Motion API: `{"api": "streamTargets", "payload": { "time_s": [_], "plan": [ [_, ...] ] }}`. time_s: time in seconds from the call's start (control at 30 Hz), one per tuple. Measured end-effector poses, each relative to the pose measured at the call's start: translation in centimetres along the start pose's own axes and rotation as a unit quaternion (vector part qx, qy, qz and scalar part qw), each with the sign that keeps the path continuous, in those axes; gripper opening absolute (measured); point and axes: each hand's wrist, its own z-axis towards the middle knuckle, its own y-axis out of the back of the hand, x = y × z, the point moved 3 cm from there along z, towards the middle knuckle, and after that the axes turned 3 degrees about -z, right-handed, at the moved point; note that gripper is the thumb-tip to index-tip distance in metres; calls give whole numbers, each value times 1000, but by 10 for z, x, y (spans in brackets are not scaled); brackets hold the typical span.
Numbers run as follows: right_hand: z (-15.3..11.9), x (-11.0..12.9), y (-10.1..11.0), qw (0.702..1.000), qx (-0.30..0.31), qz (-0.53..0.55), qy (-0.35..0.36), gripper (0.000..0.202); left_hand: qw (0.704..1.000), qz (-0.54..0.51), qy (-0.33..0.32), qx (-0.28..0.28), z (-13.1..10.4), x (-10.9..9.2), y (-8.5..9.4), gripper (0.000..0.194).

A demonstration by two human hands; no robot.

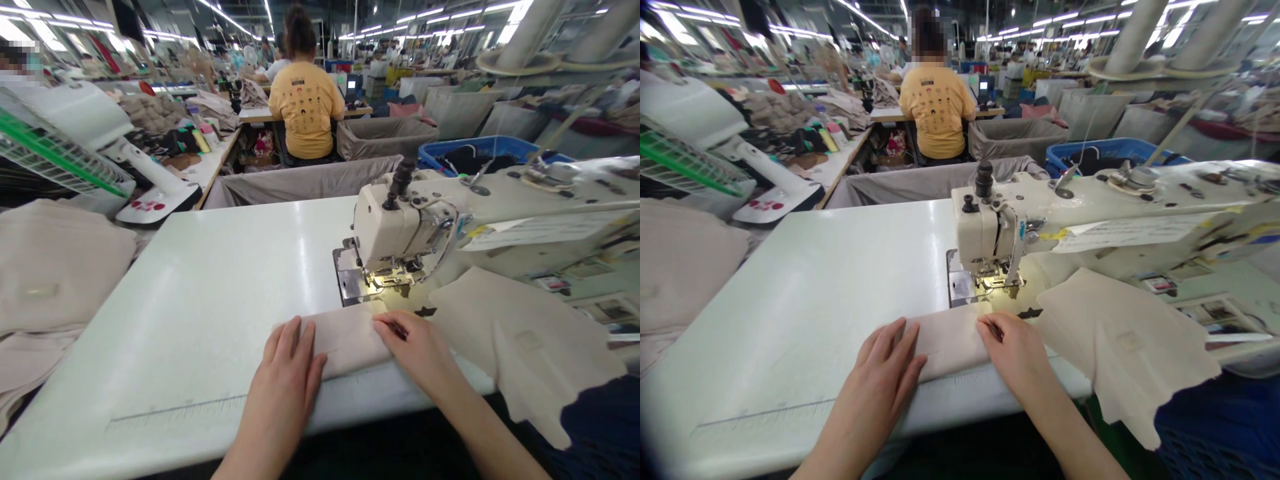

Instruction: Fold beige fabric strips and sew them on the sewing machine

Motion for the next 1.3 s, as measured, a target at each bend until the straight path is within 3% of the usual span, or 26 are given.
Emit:
{"api": "streamTargets", "payload": {
  "time_s": [0.17, 0.3, 0.5, 0.63, 0.77, 1.3],
  "plan": [
    [-1, 3, 9, 982, -37, -130, 135, 13, 1000, 13, -16, -10, 1, 4, 1, 37],
    [-4, 4, 9, 957, -10, -170, 236, 19, 998, 11, -47, 28, 17, 19, 0, 35],
    [-8, 10, 0, 960, 9, -190, 207, 19, 989, 38, -58, 129, 87, 29, -9, 38],
    [-14, 16, -6, 964, -14, -193, 185, 19, 979, 16, -69, 190, 138, 22, -24, 47],
    [-17, 16, -10, 965, -20, -193, 174, 13, 965, -31, -119, 230, 167, 13, -34, 43],
    [-11, 5, -9, 968, -36, -162, 190, 8, 975, -53, -116, 180, 169, 11, -45, 38]
  ]
}}
